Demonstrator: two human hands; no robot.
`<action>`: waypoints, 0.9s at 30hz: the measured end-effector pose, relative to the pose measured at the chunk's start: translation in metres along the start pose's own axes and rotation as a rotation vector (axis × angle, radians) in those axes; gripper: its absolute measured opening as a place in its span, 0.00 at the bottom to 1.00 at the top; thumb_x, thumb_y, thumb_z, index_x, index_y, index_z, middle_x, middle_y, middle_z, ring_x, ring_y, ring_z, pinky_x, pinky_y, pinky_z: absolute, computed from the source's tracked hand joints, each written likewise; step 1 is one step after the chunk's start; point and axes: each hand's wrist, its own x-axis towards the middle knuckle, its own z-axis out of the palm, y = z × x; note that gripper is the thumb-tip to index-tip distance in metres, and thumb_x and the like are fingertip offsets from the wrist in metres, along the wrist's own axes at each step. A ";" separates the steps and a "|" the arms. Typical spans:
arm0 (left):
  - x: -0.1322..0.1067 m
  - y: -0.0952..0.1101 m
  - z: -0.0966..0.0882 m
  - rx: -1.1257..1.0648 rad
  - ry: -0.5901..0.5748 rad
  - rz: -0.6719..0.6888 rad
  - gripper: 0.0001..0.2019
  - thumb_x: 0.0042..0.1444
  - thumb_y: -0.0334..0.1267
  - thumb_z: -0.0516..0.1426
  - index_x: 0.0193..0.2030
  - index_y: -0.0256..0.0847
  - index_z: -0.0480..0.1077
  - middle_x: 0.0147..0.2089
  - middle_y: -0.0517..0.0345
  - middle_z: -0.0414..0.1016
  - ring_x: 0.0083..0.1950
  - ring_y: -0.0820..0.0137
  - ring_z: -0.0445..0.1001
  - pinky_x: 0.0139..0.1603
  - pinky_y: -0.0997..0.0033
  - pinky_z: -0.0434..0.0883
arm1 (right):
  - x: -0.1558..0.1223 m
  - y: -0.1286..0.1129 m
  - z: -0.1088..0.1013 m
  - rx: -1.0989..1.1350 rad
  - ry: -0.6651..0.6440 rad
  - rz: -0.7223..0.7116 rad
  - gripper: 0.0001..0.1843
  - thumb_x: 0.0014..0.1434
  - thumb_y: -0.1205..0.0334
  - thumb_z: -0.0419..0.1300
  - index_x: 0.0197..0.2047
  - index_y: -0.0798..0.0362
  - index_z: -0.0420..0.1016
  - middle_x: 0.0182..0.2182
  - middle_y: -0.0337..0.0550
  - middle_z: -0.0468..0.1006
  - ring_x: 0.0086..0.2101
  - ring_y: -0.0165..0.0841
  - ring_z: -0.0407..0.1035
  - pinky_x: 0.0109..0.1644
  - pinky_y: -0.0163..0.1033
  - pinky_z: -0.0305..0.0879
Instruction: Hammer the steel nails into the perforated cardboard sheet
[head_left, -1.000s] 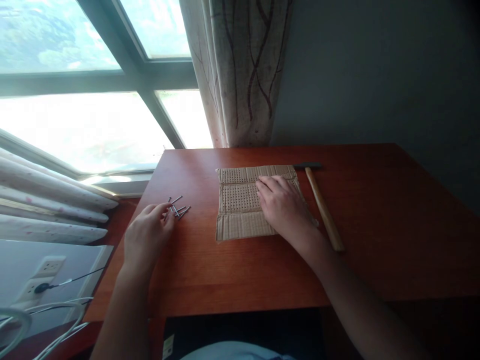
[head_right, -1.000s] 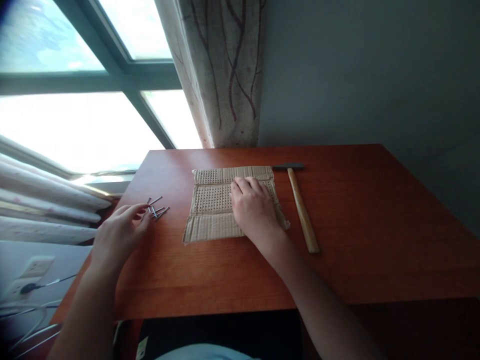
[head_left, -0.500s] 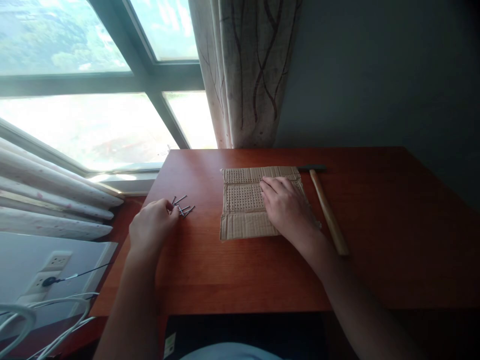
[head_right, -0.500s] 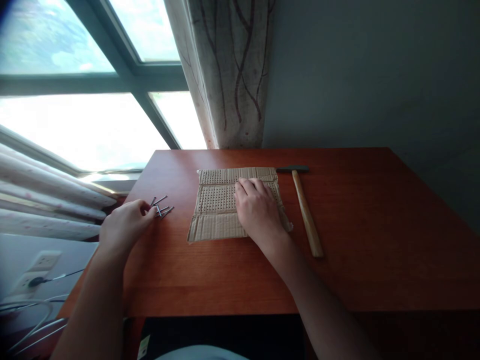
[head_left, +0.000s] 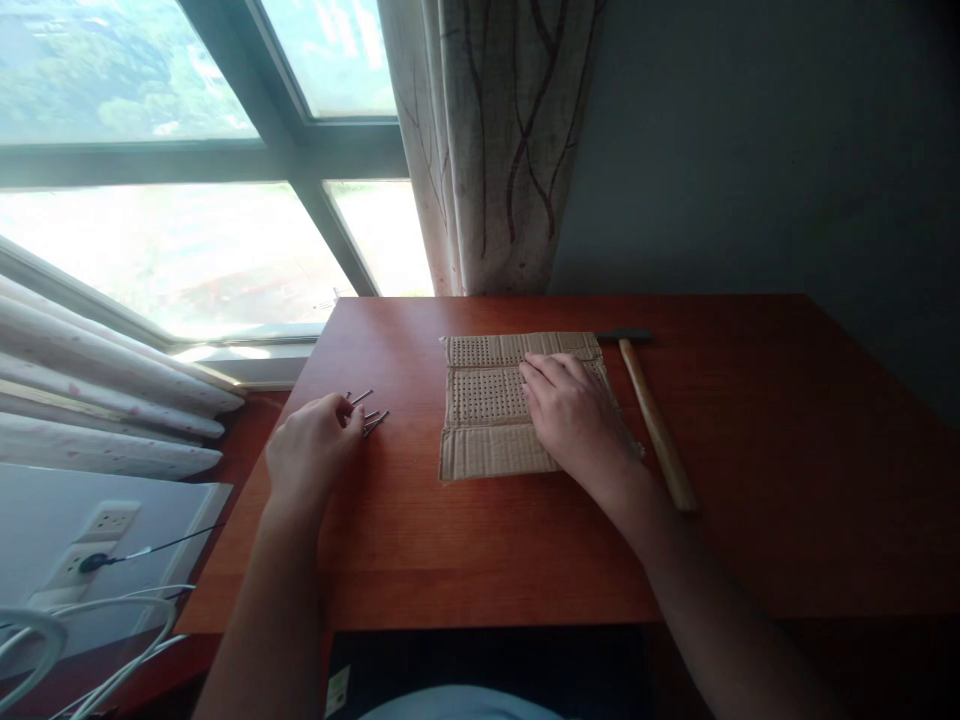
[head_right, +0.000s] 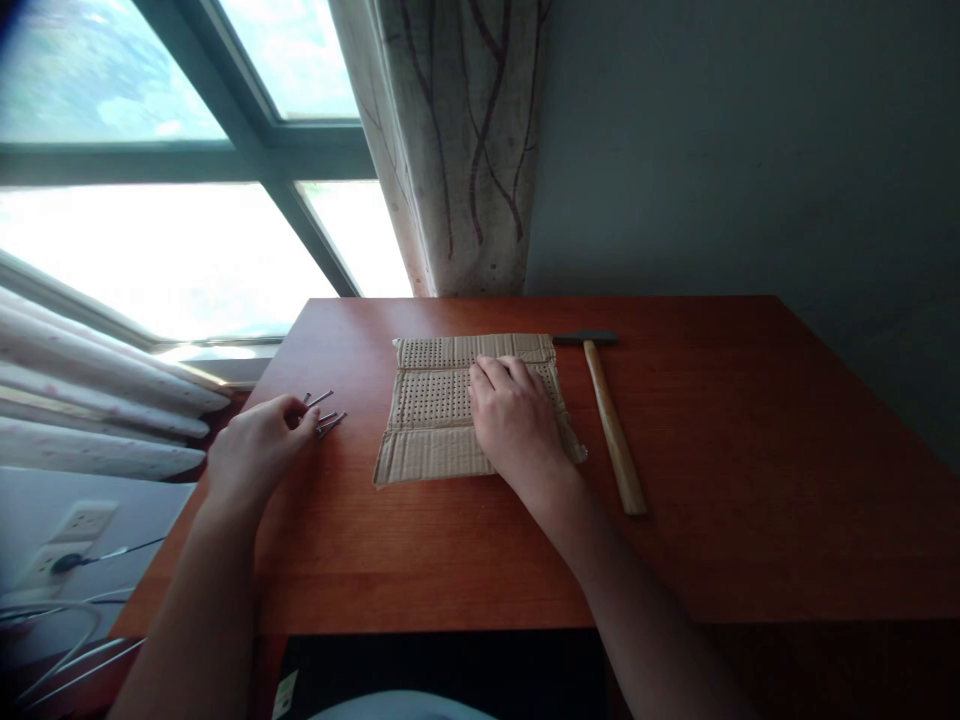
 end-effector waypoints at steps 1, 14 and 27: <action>0.000 0.000 0.002 -0.043 0.020 0.015 0.16 0.61 0.52 0.52 0.36 0.44 0.75 0.38 0.50 0.80 0.40 0.57 0.77 0.32 0.65 0.61 | 0.000 0.000 0.000 0.000 -0.001 0.001 0.21 0.72 0.65 0.47 0.60 0.59 0.75 0.58 0.51 0.76 0.56 0.45 0.66 0.59 0.52 0.67; -0.002 -0.002 0.008 -0.210 0.081 0.041 0.16 0.61 0.51 0.53 0.39 0.43 0.76 0.34 0.54 0.79 0.38 0.62 0.77 0.35 0.68 0.62 | -0.009 -0.006 -0.002 0.002 0.011 -0.003 0.20 0.72 0.65 0.48 0.60 0.56 0.75 0.58 0.52 0.76 0.55 0.45 0.66 0.57 0.53 0.68; -0.012 -0.003 -0.002 -0.060 -0.013 0.142 0.16 0.62 0.47 0.51 0.42 0.43 0.77 0.45 0.51 0.80 0.42 0.58 0.77 0.35 0.65 0.63 | -0.019 -0.011 -0.006 -0.014 -0.018 -0.011 0.20 0.71 0.65 0.50 0.61 0.59 0.74 0.59 0.52 0.75 0.55 0.45 0.66 0.58 0.54 0.68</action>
